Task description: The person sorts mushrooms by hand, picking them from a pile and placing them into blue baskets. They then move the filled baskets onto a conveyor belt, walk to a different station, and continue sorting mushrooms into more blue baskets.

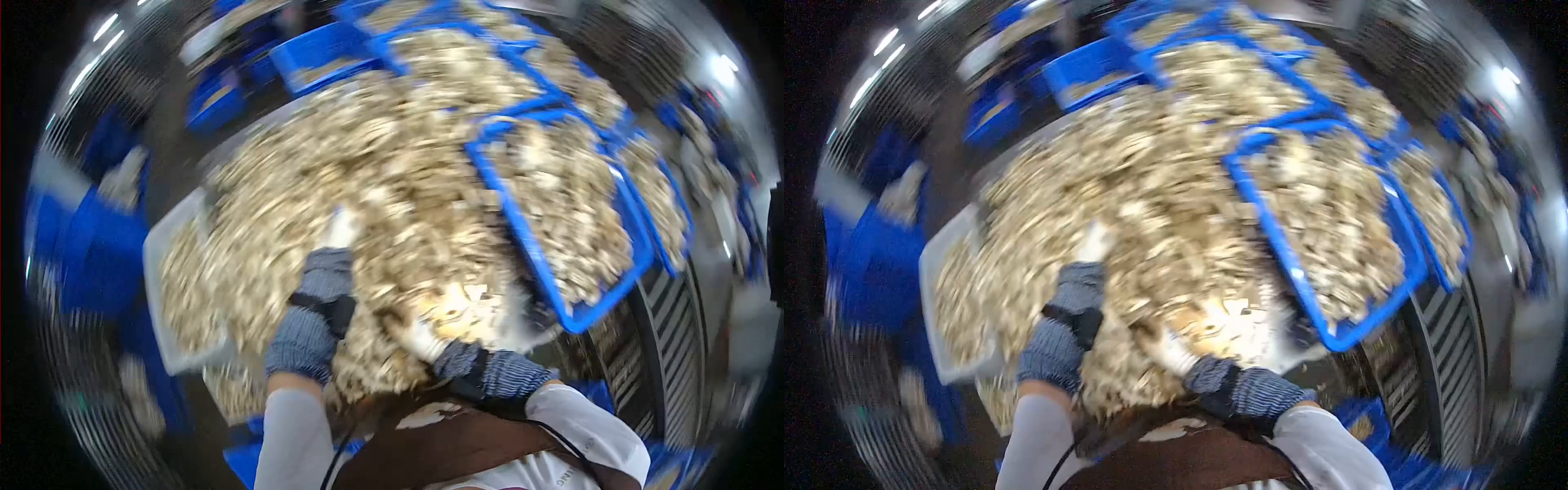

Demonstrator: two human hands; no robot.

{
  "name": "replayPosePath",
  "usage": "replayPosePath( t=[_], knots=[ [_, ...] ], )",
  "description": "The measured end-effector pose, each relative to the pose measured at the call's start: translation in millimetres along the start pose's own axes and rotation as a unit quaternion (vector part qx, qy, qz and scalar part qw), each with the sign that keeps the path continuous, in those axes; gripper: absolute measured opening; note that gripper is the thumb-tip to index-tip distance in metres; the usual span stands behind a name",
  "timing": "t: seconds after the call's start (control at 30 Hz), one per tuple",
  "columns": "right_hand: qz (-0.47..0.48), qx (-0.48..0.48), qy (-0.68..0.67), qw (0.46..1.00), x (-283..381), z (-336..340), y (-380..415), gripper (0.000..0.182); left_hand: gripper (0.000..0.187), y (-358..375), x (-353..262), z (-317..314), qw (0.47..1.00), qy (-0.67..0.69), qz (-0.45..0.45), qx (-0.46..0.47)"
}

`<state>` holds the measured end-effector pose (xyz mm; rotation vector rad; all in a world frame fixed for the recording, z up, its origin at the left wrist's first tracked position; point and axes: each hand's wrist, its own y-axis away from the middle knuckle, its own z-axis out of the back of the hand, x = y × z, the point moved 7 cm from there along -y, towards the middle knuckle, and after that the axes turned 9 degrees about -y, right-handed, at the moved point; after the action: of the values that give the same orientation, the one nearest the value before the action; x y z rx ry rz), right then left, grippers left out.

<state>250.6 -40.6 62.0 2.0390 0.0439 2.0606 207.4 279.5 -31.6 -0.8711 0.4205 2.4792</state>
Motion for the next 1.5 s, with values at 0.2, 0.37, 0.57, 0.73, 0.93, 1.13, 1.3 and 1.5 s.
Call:
replayPosePath(
  t=[0.2,0.37,0.57,0.73,0.93,1.13,1.3,1.5],
  knots=[
    [-0.062,-0.116,-0.037,0.991,-4,64,17,0.038,0.078,-29,-112,8,0.992,-0.107,-0.001,0.07],
    [-0.065,-0.086,-0.024,0.994,17,86,8,0.045,0.066,26,-136,52,0.984,0.1,0.122,0.079],
    [-0.116,0.0,-0.034,0.993,-28,71,10,0.06,0.061,37,-126,92,0.93,0.313,0.19,0.037],
    [-0.212,-0.02,-0.072,0.974,-47,115,25,0.048,0.059,-21,-124,73,0.986,0.121,0.085,0.079],
    [-0.204,-0.12,-0.124,0.964,-67,165,18,0.048,0.097,-61,-139,35,0.971,-0.108,0.025,0.21],
    [-0.018,-0.161,-0.178,0.971,-88,154,-23,0.056,0.099,-48,-96,-12,0.972,-0.024,-0.002,0.233],
    [0.002,-0.059,-0.184,0.981,-86,146,-32,0.044,0.099,-14,-113,0,0.965,0.0,0.039,0.257],
    [-0.193,0.12,0.149,0.963,-16,141,-36,0.049,0.099,56,-144,3,0.925,0.213,0.056,0.31]
  ],
)
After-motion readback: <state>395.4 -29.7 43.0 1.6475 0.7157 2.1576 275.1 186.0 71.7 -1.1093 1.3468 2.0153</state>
